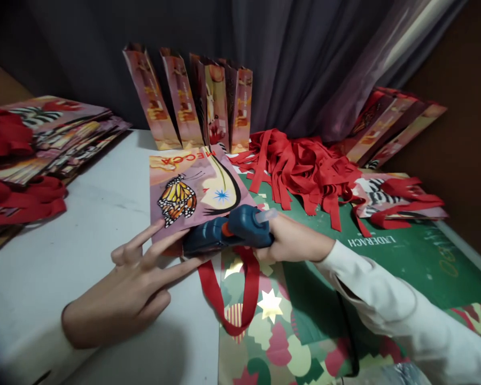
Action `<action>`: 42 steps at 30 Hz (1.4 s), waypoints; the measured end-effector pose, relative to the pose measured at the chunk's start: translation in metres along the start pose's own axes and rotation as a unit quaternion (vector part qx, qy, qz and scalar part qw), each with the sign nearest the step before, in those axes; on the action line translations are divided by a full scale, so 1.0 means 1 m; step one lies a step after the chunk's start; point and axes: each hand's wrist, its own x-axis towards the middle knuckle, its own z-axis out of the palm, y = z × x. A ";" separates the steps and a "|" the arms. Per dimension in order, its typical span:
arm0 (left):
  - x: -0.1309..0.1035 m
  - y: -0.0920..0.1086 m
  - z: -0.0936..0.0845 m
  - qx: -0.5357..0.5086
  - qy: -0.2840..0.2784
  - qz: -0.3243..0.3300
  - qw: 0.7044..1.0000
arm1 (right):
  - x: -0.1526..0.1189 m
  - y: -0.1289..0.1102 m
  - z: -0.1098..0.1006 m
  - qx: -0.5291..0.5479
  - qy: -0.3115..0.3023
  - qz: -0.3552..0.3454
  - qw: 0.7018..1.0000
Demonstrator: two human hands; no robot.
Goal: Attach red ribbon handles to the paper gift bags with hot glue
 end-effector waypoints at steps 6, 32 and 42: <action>-0.002 -0.001 0.000 0.014 -0.019 0.015 1.000 | 0.010 0.002 -0.007 -0.014 -0.020 -0.043 0.999; -0.002 -0.001 0.001 0.004 -0.034 0.009 0.999 | -0.025 0.010 -0.022 -0.086 0.050 0.016 0.995; 0.001 0.003 0.005 0.002 0.013 0.004 1.000 | -0.036 0.001 -0.034 -0.189 0.064 0.052 0.979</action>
